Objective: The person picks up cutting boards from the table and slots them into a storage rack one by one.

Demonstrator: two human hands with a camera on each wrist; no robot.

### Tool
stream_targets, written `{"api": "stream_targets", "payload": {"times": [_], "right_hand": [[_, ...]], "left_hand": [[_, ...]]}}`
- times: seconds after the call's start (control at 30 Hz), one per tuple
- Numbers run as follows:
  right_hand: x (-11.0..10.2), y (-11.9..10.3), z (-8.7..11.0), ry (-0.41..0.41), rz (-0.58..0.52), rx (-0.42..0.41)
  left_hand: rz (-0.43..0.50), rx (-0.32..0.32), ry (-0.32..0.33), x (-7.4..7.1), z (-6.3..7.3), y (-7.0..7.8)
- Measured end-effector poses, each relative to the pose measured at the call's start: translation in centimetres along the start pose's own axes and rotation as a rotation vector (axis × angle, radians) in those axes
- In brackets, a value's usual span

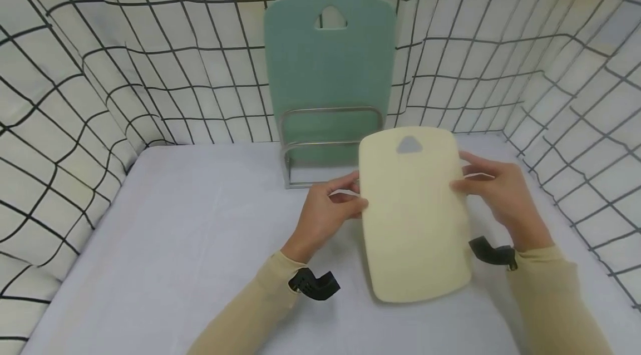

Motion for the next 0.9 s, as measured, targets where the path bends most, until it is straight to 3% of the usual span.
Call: {"api": "stream_targets", "payload": {"times": [0.6, 0.9], "right_hand": [[1.1, -0.5, 0.1, -0.025, -0.013, -0.053], [1.1, -1.3, 0.4, 0.006, 0.015, -0.047]], "left_hand": [[-0.038, 0.001, 0.034, -1.1, 0.6, 0.1], [-0.092, 0.019, 0.053, -1.7, 0.8, 0.8]]}}
Point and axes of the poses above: each hand's wrist, its own z-axis away from the middle knuckle, its own x-axis out of the palm, y = z × x, the point moved 6 cm from there along -z, towards the middle knuckle, and after that the axes turned 3 degrees about -z, right-handed, at the moved point
